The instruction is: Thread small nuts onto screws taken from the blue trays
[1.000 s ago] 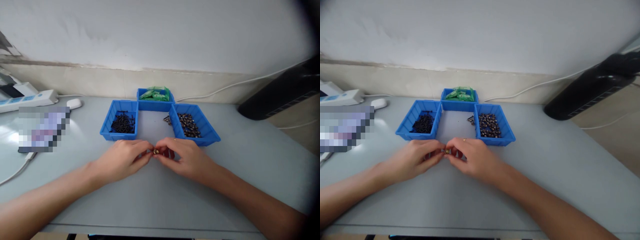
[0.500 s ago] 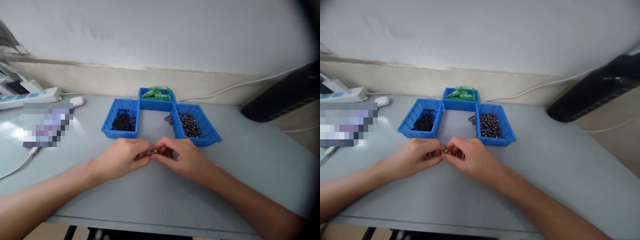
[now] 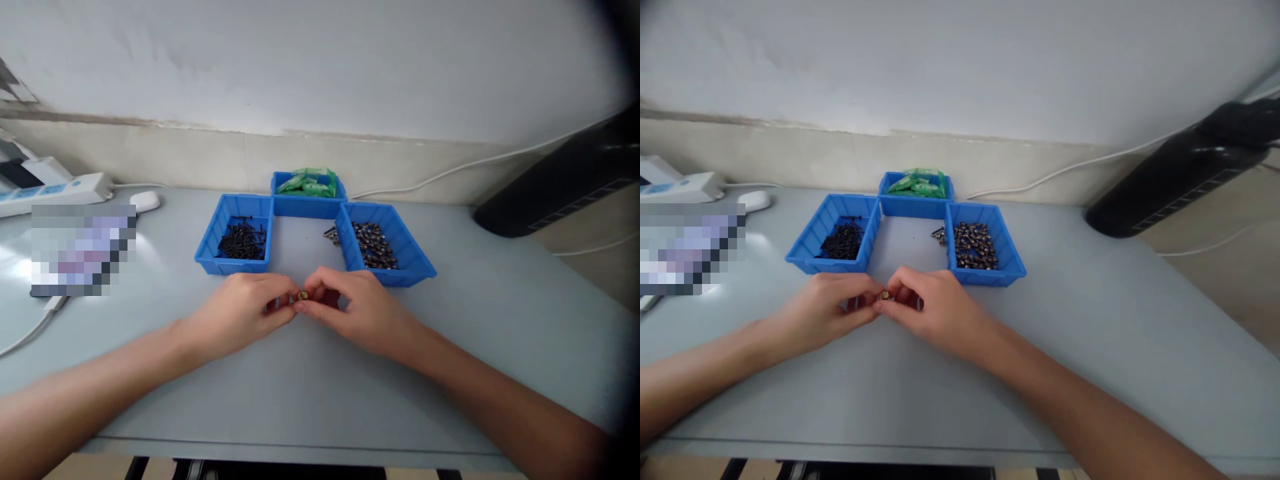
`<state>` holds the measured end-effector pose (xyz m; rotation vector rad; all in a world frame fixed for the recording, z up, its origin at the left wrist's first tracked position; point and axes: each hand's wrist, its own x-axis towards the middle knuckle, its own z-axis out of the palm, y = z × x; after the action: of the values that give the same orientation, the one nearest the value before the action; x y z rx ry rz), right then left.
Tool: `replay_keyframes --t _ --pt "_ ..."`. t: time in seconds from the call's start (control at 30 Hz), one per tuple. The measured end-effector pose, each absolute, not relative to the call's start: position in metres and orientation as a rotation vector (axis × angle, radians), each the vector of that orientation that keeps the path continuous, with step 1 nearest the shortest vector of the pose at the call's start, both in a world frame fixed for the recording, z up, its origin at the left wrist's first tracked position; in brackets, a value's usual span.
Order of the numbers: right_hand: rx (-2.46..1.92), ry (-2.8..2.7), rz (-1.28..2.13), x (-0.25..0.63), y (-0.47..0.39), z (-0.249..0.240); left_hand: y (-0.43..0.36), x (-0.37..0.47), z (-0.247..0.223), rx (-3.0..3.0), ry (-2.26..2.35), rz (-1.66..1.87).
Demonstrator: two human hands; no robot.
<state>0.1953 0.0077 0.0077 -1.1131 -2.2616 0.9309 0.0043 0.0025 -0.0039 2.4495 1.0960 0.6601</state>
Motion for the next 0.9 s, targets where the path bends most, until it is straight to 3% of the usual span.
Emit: replay_keyframes --t 0.9 --pt "-1.065 -2.432 0.670 0.2022 0.0106 0.0055 0.0105 0.0007 -0.0077 2.548 0.985 0.550"
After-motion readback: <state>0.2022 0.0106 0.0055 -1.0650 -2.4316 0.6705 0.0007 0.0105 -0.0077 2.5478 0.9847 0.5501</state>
